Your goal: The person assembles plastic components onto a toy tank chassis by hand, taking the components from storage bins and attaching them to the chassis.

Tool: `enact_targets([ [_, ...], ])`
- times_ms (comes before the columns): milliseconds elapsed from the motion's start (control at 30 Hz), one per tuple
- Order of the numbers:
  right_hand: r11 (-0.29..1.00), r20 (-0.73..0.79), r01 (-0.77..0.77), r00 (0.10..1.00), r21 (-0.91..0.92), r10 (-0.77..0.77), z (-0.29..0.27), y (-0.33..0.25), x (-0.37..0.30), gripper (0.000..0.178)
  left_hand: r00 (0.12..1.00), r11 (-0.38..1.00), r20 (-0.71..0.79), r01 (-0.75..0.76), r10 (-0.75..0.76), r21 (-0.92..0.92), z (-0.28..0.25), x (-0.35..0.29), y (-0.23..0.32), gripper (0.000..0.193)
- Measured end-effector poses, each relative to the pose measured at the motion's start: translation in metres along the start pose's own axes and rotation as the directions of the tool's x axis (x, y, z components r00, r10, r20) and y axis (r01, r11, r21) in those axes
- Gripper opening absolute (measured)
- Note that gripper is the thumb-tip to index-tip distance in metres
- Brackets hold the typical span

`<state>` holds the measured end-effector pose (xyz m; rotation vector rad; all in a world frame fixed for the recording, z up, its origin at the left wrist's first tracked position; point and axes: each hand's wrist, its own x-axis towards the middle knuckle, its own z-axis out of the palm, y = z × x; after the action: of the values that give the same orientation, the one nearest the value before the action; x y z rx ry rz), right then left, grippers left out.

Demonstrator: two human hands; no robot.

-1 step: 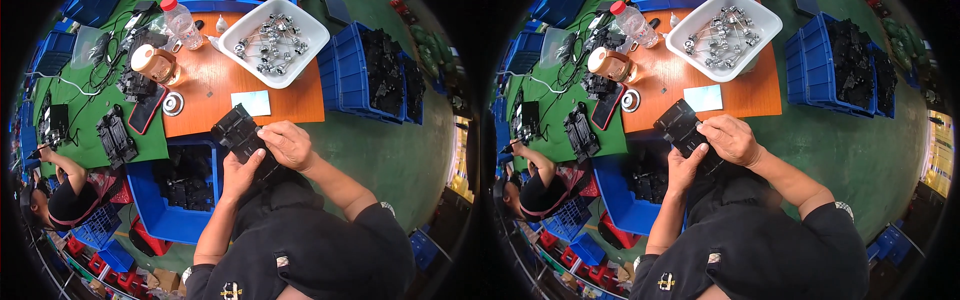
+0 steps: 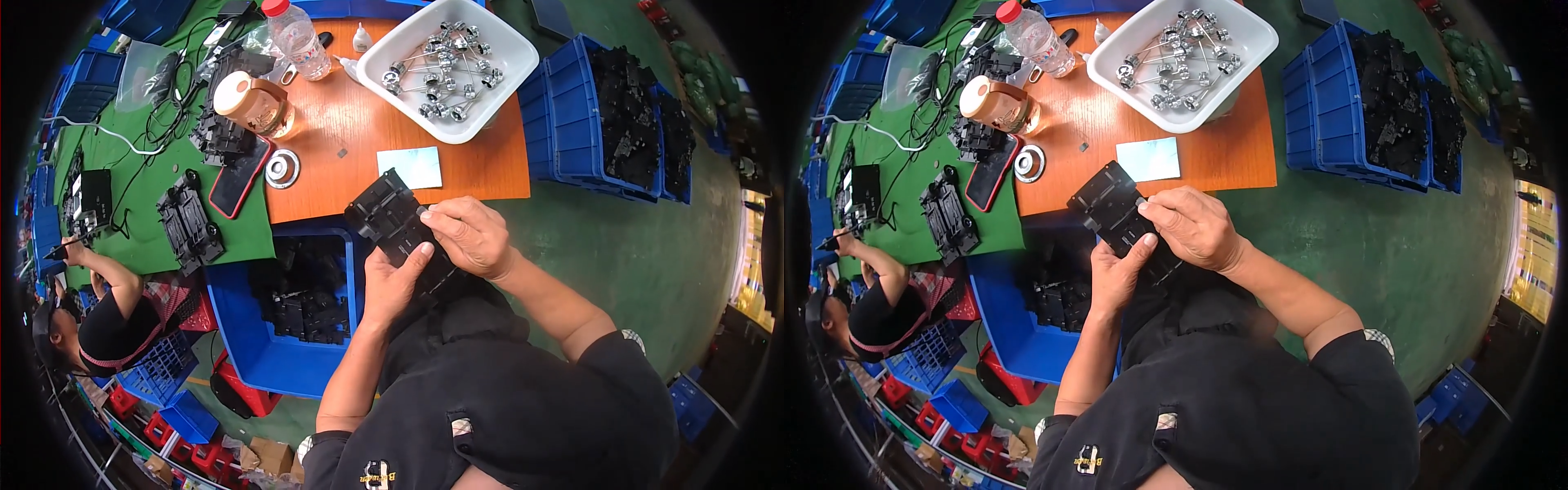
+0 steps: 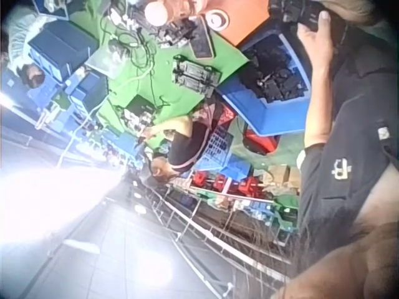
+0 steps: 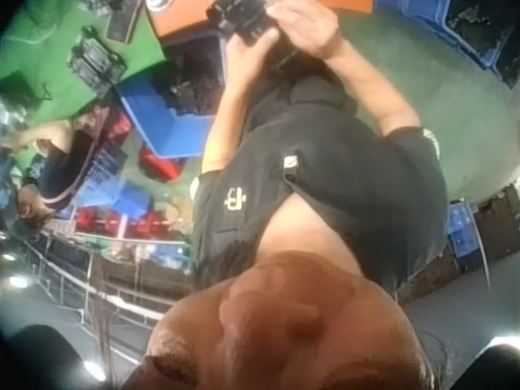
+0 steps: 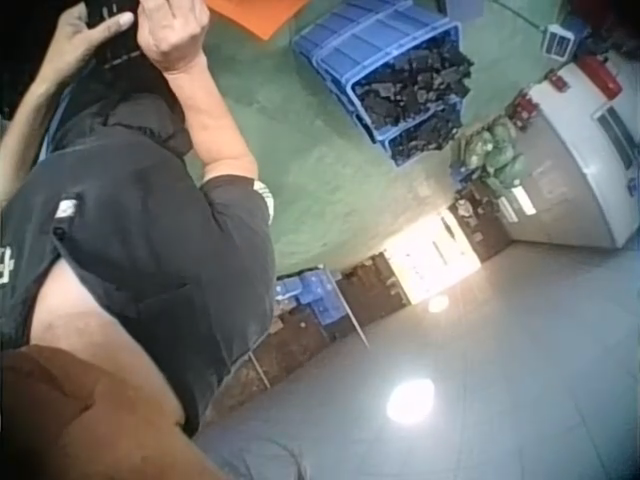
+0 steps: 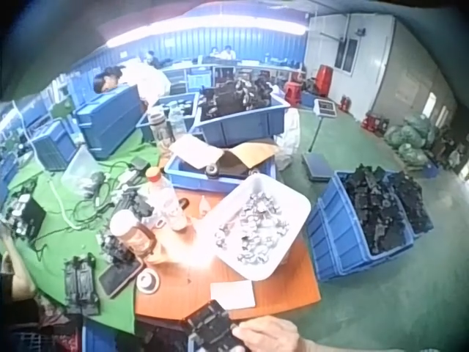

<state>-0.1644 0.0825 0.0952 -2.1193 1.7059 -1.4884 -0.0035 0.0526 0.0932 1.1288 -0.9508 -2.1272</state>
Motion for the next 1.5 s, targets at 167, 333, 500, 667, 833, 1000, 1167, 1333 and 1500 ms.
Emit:
enact_targets([
  [167,0.999,-0.018,-0.040,0.999,0.019,0.040,-0.001,-0.002,-0.002,0.029,1.000,1.000,0.000,0.024,-0.024,-0.013,0.002,-0.003,0.001,0.025],
  [333,0.993,-0.019,-0.116,0.993,0.030,0.117,-0.001,-0.007,-0.002,0.025,0.998,0.998,-0.004,0.056,-0.056,-0.004,0.004,-0.008,0.001,0.026],
  [500,0.987,-0.012,-0.154,0.988,0.051,0.155,-0.003,-0.006,-0.002,0.024,0.999,0.999,-0.004,0.046,-0.046,0.022,0.008,-0.012,0.001,0.026],
  [667,0.990,0.003,-0.131,0.991,0.047,0.131,-0.005,-0.004,-0.002,0.026,1.000,0.999,0.010,-0.010,0.010,0.052,0.007,-0.012,-0.007,0.025],
  [833,0.993,0.017,-0.109,0.994,0.043,0.108,-0.007,-0.004,-0.001,0.027,0.999,0.992,0.002,-0.047,0.048,0.120,0.007,-0.013,-0.009,0.021],
  [1000,0.993,0.029,-0.109,0.994,0.045,0.108,-0.008,0.000,0.000,0.027,0.996,0.981,-0.011,-0.082,0.086,0.174,0.010,-0.010,-0.010,0.019],
  [1167,0.994,0.059,-0.104,0.993,0.040,0.102,-0.010,0.001,-0.001,0.026,0.993,0.969,-0.026,-0.106,0.114,0.223,0.009,-0.008,-0.015,0.019],
  [1333,0.991,0.084,-0.120,0.990,0.054,0.116,-0.012,0.005,-0.002,0.025,0.986,0.943,-0.017,-0.152,0.164,0.295,0.010,-0.006,-0.016,0.021],
  [1500,0.990,0.094,-0.131,0.988,0.050,0.126,-0.012,0.005,-0.002,0.026,0.982,0.941,-0.023,-0.171,0.186,0.292,0.010,-0.005,-0.020,0.022],
])
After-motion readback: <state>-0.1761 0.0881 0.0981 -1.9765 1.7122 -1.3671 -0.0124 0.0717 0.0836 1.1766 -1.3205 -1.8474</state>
